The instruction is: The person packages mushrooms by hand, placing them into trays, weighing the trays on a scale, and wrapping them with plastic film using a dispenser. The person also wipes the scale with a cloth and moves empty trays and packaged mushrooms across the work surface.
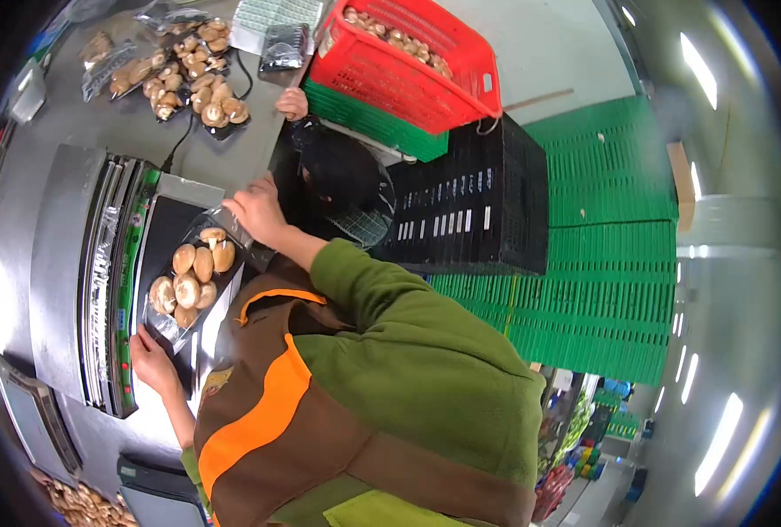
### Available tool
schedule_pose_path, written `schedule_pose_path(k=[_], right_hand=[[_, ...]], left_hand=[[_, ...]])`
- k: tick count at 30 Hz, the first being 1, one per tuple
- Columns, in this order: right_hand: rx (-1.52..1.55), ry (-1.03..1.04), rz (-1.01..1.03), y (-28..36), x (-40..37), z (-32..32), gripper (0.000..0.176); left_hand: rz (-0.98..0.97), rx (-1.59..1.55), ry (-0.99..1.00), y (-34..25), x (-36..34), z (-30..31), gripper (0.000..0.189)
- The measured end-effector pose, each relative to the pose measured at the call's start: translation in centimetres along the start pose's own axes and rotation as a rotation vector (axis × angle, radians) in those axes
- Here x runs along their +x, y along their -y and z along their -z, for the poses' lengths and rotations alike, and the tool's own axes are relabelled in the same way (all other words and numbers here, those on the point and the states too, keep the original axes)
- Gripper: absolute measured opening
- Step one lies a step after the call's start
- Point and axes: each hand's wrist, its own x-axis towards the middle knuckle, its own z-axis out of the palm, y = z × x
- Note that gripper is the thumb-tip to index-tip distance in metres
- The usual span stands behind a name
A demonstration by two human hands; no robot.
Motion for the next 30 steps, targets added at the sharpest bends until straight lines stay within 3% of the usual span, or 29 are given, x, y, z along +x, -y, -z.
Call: schedule_pose_path(k=[2, 4, 5, 6, 7, 8, 9, 10, 11, 13, 17, 19, 21, 22, 23, 24, 25, 26, 28, 30], right_hand=[[-0.161, -0.148, 0.025, 2.4, 0.2, 0.1, 0.024], [0.141, 0.226, -0.596, 1.3, -3.4, -5.0, 0.027], [0.350, 0.294, -0.663, 1.4, -4.2, -5.8, 0.031], [1.049, 0.201, -0.904, 1.5, -5.6, -7.6, 0.027], [1.469, 0.308, -1.010, 3.2, -5.1, -5.6, 0.027], [1.900, 0.418, -1.086, 5.0, -4.5, -3.5, 0.028], [2.066, 0.559, -1.109, 6.4, -3.4, -1.5, 0.029], [2.085, 0.706, -1.097, 7.9, -2.6, 0.1, 0.029], [2.043, 0.864, -1.054, 9.3, -2.1, 1.6, 0.030], [1.888, 1.152, -0.865, 12.4, -1.4, 4.1, 0.031], [1.387, 1.489, -0.411, 16.8, 0.8, 8.2, 0.034], [1.005, 1.507, -0.246, 16.0, 1.0, 7.2, 0.036], [0.772, 1.272, 0.191, 10.2, -2.1, 2.5, 0.032], [1.109, 1.079, -0.053, 9.6, -1.0, 5.9, 0.031], [0.895, 1.244, -0.560, 8.3, 0.7, 7.2, 0.034], [1.029, 1.108, -0.843, 9.6, 2.8, 11.1, 0.037], [1.200, 1.119, -0.813, 9.8, 4.6, 14.0, 0.043], [1.446, 1.153, -0.692, 8.2, 4.7, 14.6, 0.043], [1.640, 1.178, -0.330, 9.0, 5.9, 16.6, 0.052], [1.105, 1.202, 0.030, 9.8, 7.4, 17.6, 0.061]], left_hand=[[-0.077, 0.199, -0.062, -0.4, 0.8, -1.1, 0.028], [-0.104, 0.213, -0.044, -2.1, 1.5, -2.5, 0.025], [-0.122, 0.207, -0.009, -2.6, 1.8, -3.2, 0.022], [-0.138, 0.199, 0.026, -3.2, 2.0, -3.9, 0.020], [0.291, -0.080, 0.301, -5.3, 3.0, -2.6, 0.015], [0.277, -0.080, 0.307, -5.2, 2.8, -3.1, 0.015], [0.319, -0.649, 0.252, -4.4, 2.5, -4.2, 0.018], [0.354, -1.218, 0.186, -3.2, 2.1, -5.5, 0.029], [0.652, -1.520, 0.307, 0.2, 1.6, -6.8, 0.039], [0.811, -1.700, 0.390, -0.5, 0.9, -4.4, 0.039], [0.546, -1.888, 0.597, -7.1, 0.9, 1.5, 0.038], [0.380, -1.843, 0.677, -10.1, 0.6, 4.3, 0.037], [0.319, -1.732, 0.765, -11.3, -0.5, 6.1, 0.037], [0.353, -1.675, 0.821, -11.3, -1.1, 6.9, 0.037], [0.399, -1.616, 0.876, -10.8, -1.7, 7.5, 0.037], [0.471, -1.569, 0.920, -10.2, -2.4, 8.1, 0.036], [0.549, -1.526, 0.962, -9.5, -2.9, 8.3, 0.036], [0.622, -1.491, 0.987, -8.8, -3.5, 8.4, 0.036], [0.717, -1.434, 1.002, -7.9, -4.3, 8.2, 0.036], [0.785, -1.403, 0.972, -7.7, -4.5, 7.1, 0.036]])
